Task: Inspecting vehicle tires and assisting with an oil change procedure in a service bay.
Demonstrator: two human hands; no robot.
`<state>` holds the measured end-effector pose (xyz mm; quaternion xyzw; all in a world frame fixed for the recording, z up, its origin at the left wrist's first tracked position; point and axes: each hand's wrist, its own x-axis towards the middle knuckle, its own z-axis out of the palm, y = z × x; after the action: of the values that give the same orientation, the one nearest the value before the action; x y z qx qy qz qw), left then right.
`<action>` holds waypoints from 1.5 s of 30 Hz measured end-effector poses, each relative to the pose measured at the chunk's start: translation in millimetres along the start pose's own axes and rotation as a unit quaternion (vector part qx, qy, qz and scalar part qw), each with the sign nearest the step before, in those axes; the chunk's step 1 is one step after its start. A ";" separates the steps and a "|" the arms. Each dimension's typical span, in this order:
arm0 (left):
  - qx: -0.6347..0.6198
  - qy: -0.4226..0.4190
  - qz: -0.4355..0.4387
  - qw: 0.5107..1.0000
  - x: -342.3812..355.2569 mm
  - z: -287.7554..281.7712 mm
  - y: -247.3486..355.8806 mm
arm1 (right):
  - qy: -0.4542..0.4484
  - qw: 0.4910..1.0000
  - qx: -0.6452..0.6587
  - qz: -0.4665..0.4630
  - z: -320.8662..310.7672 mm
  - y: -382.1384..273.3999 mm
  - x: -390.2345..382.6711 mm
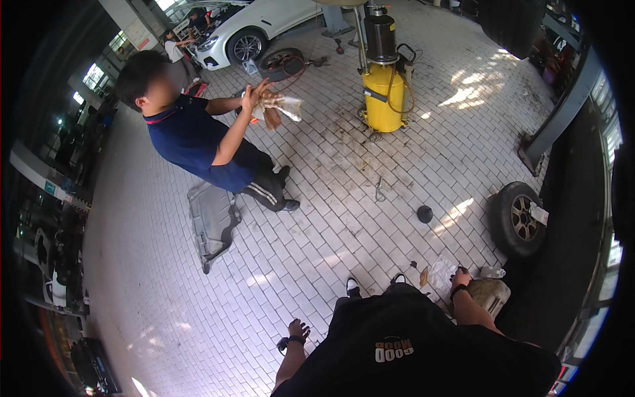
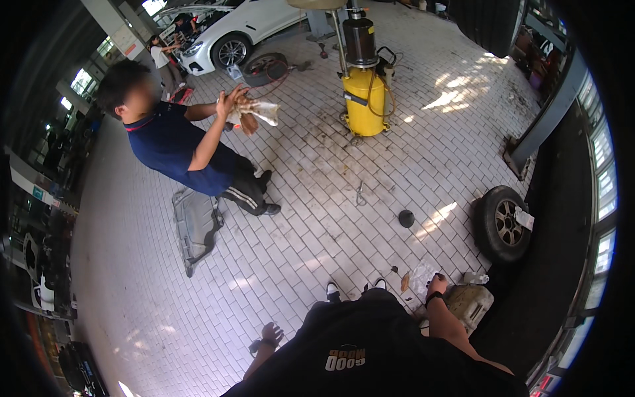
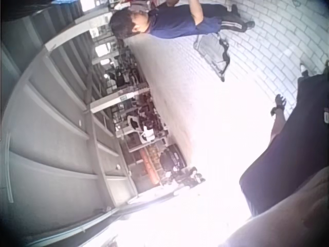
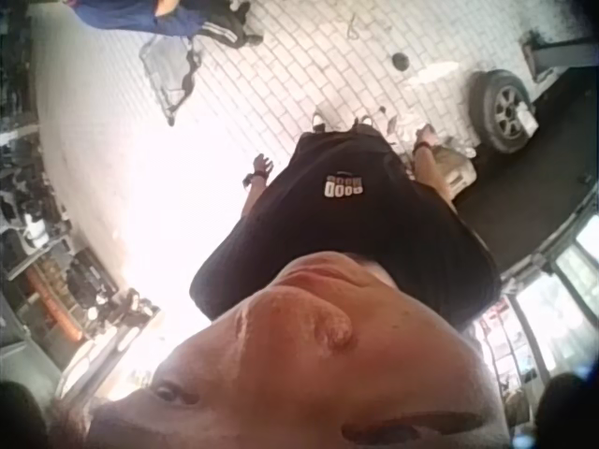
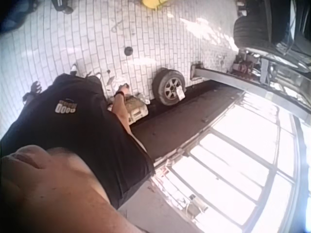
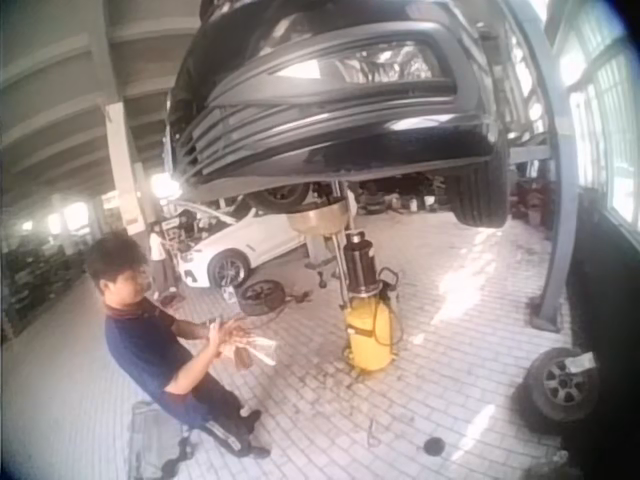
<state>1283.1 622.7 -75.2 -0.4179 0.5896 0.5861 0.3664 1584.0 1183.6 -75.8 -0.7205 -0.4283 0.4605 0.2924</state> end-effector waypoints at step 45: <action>0.129 -0.022 0.033 0.991 21.5 62.9 57.6 | 0.076 0.996 0.031 0.028 -47.1 68.9 -9.0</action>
<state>1218.1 682.0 -75.7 -0.3346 0.6655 0.5256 0.4110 1649.2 1142.5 -109.3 -0.7559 -0.3701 0.4253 0.3329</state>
